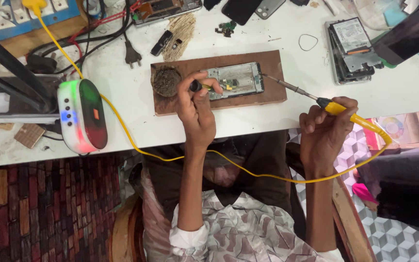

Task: The person uses a soldering iron and solder wire to apply solder to a small circuit board placed on a wooden board. The person repeatedly melts solder onto the board while holding the components steady.

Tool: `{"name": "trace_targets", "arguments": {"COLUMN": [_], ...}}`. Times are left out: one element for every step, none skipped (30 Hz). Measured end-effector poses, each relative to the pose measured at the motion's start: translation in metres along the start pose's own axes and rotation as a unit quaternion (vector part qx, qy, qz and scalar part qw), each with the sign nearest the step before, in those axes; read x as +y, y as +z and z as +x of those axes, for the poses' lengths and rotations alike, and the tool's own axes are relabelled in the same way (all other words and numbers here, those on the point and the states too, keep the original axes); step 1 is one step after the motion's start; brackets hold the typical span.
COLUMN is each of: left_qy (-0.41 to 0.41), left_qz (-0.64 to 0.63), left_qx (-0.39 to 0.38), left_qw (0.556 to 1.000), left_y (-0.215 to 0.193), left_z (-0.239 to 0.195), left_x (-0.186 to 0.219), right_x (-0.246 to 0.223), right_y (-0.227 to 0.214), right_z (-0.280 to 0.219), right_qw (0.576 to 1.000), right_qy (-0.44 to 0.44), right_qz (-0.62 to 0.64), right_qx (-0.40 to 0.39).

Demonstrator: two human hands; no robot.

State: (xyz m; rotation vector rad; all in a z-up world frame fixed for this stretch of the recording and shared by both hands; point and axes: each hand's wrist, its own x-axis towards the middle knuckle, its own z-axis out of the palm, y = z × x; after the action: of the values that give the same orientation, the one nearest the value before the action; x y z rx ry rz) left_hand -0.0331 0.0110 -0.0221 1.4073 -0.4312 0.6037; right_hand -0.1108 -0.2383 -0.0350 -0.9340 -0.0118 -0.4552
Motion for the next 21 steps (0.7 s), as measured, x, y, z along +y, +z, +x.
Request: {"name": "trace_targets", "arguments": {"left_qy": [-0.014, -0.029, -0.044, -0.029, -0.015, -0.001, 0.017, 0.034, 0.051, 0.047, 0.042, 0.041, 0.044, 0.046, 0.049, 0.047, 0.045, 0.044, 0.041, 0.035, 0.030], "left_qz": [-0.007, -0.017, -0.027, -0.028, -0.029, -0.028, -0.022, -0.016, -0.010, 0.022, 0.054, 0.084, 0.104, 0.124, 0.143, 0.129, 0.114, 0.101, 0.096, 0.089, 0.082], "left_qx": [0.009, 0.018, 0.026, 0.032, 0.039, 0.045, 0.042, 0.038, 0.034, 0.032, 0.029, 0.026, 0.023, 0.020, 0.016, 0.014, 0.012, 0.010, 0.009, 0.009, 0.009], "left_qw": [1.000, 0.999, 0.998, 0.999, 0.999, 0.999, 0.999, 0.999, 0.998, 0.998, 0.997, 0.995, 0.993, 0.991, 0.988, 0.990, 0.992, 0.994, 0.995, 0.995, 0.996], "left_y": [0.000, 0.001, 0.002, 0.004, 0.005, 0.006, 0.007, 0.009, 0.010, 0.010, 0.010, 0.011, 0.011, 0.010, 0.010, 0.010, 0.010, 0.009, 0.007, 0.008, 0.008], "left_z": [0.000, 0.000, 0.001, 0.001, 0.002, 0.002, 0.005, 0.008, 0.011, 0.010, 0.010, 0.012, 0.014, 0.015, 0.015, 0.016, 0.016, 0.016, 0.016, 0.015, 0.014], "left_x": [0.000, 0.001, 0.001, 0.002, 0.002, 0.002, 0.002, 0.000, -0.001, -0.001, 0.000, 0.000, 0.001, 0.002, 0.003, 0.003, 0.004, 0.005, 0.006, 0.007, 0.007], "right_x": [0.002, 0.003, 0.005, 0.008, 0.010, 0.012, 0.015, 0.016, 0.017, 0.018, 0.018, 0.017, 0.017, 0.016, 0.016, 0.016, 0.015, 0.016, 0.016, 0.015, 0.015], "right_y": [-0.001, -0.002, -0.004, -0.005, -0.006, -0.006, -0.006, -0.006, -0.005, -0.005, -0.005, -0.003, -0.002, -0.002, -0.001, -0.001, -0.001, 0.000, 0.000, -0.001, -0.003], "right_z": [0.000, 0.000, 0.002, 0.002, 0.003, 0.002, 0.002, 0.002, 0.002, 0.001, 0.001, 0.003, 0.004, 0.004, 0.003, 0.004, 0.005, 0.005, 0.005, 0.004, 0.004], "right_qw": [1.000, 1.000, 1.000, 0.999, 0.998, 0.998, 0.997, 0.996, 0.997, 0.997, 0.998, 0.998, 0.998, 0.998, 0.998, 0.998, 0.999, 0.999, 0.999, 0.999, 0.999], "right_qy": [-0.001, -0.004, -0.014, -0.023, -0.031, -0.037, -0.044, -0.050, -0.048, -0.046, -0.044, -0.046, -0.047, -0.048, -0.045, -0.043, -0.041, -0.041, -0.042, -0.042, -0.038], "right_qz": [0.000, -0.002, -0.016, -0.031, -0.045, -0.052, -0.059, -0.067, -0.060, -0.054, -0.048, -0.048, -0.048, -0.049, -0.041, -0.033, -0.025, -0.023, -0.021, -0.021, -0.018], "right_qx": [0.002, 0.004, -0.003, -0.010, -0.017, -0.014, -0.011, -0.008, -0.010, -0.011, -0.012, -0.012, -0.013, -0.012, -0.012, -0.013, -0.013, -0.013, -0.014, -0.014, -0.009]}}
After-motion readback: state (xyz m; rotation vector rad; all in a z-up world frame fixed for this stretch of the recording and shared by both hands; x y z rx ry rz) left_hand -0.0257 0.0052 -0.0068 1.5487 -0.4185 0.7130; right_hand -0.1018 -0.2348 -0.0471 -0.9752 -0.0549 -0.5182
